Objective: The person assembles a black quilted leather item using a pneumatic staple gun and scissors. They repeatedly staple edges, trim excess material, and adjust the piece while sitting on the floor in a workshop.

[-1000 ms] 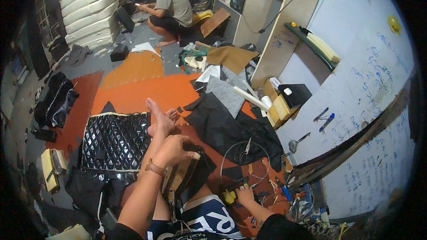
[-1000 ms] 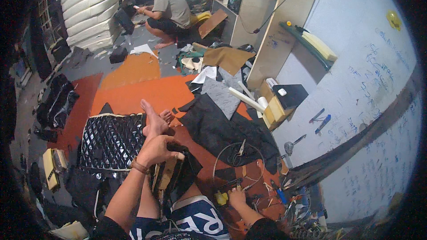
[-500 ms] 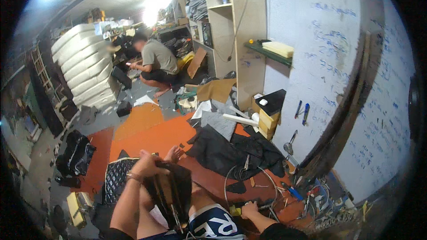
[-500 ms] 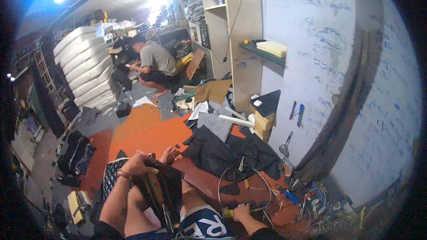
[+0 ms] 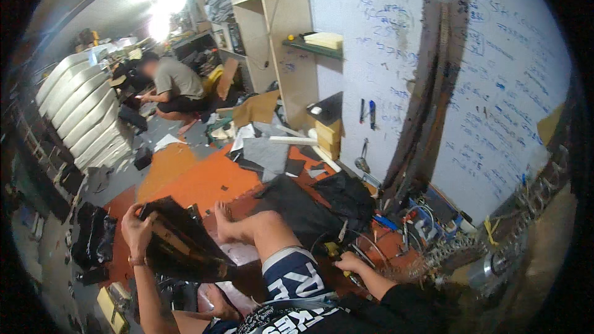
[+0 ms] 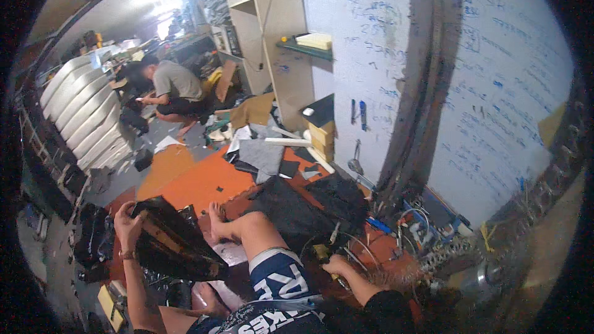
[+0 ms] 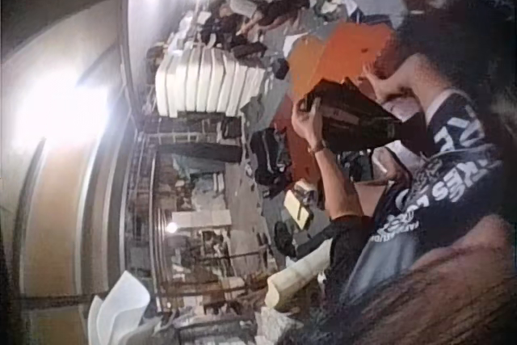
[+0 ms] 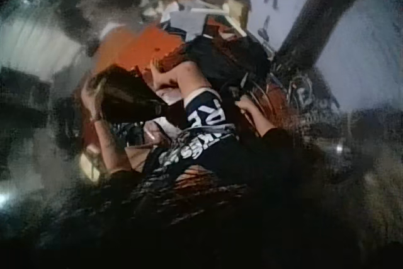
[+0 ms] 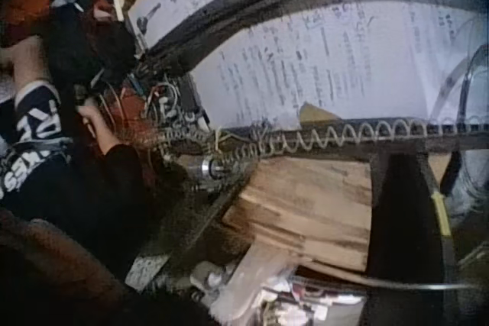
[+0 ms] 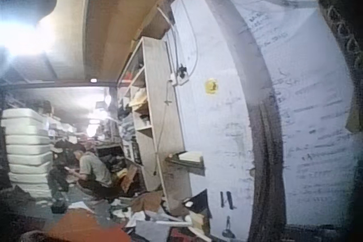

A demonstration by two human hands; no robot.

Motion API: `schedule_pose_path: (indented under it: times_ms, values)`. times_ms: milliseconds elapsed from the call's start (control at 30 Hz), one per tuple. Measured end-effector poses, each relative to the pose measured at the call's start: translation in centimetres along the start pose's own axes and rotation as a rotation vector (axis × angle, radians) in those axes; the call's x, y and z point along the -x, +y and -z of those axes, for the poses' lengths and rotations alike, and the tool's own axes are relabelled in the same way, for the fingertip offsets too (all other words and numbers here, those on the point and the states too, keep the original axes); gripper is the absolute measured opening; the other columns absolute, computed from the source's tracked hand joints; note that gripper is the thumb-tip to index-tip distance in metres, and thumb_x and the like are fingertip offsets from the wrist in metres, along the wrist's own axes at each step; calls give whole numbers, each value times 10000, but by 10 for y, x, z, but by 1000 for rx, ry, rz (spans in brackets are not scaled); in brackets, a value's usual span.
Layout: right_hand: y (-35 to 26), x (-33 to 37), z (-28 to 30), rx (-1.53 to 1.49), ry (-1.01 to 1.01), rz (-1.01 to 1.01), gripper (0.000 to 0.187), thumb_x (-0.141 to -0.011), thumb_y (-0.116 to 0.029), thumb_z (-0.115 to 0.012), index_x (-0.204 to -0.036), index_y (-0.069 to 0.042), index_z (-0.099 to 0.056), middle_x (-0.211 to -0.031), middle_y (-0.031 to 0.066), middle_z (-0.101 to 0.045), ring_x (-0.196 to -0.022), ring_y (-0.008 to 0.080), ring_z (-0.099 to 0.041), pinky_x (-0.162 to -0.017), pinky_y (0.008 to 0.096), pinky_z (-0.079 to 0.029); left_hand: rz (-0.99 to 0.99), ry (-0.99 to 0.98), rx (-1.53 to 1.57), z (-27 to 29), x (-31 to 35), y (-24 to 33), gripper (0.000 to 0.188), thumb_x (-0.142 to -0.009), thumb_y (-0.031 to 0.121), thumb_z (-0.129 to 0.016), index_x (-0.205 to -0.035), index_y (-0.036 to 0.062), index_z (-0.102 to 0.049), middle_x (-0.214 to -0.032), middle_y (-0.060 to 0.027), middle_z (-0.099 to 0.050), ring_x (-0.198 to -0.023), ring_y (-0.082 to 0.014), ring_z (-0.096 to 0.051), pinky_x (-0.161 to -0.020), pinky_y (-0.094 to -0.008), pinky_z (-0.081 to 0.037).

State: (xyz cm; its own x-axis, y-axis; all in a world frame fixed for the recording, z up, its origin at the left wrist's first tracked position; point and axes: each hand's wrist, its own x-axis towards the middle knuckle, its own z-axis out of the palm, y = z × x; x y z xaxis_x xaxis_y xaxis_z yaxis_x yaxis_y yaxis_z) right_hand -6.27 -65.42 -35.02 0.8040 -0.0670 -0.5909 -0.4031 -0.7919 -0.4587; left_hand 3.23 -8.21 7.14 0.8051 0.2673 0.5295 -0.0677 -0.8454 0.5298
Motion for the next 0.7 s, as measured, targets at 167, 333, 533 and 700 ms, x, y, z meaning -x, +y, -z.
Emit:
schedule_pose_path:
  times_ms: [167, 333, 533, 700]
  values:
    - [-11, -6, -1, 110, -21, -133, 525, -892, -373, -730, -1201, 52, -708, -1152, 271, -722, -1075, 454, -699, -918, 484, -558, 116, -12, 116, -24, 21, -60, 471, -776, 149, -851, -1194, -21, -715, -1019, -152, -762, -942, -246, -727, -866, -365, -546]
    - [-3, -24, 1, 62, -55, -233, 500, -908, -331, -717, -1232, 49, -696, -1180, 264, -717, -1090, 456, -692, -936, 483, -552, 189, -76, -39, -26, 22, -82, 466, -835, 105, -810, -1246, -58, -666, -1066, -159, -729, -1009, -269, -710, -936, -377, -530]
    - [-4, -88, 19, 198, 241, -265, 486, -920, -334, -704, -1206, 59, -699, -1175, 270, -715, -1090, 453, -691, -940, 484, -548, 214, -182, 89, -16, 29, -50, 441, -863, 79, -746, -1266, -59, -634, -1092, -190, -729, -1039, -293, -702, -950, -366, -519]
    - [-14, -140, 17, 257, 454, -365, 477, -930, -336, -694, -1185, 67, -702, -1170, 275, -714, -1091, 451, -691, -943, 484, -545, 196, -281, 38, -11, 60, 7, 595, -807, 91, -782, -1347, -53, -580, -1120, -218, -719, -1070, -292, -700, -964, -370, -523]
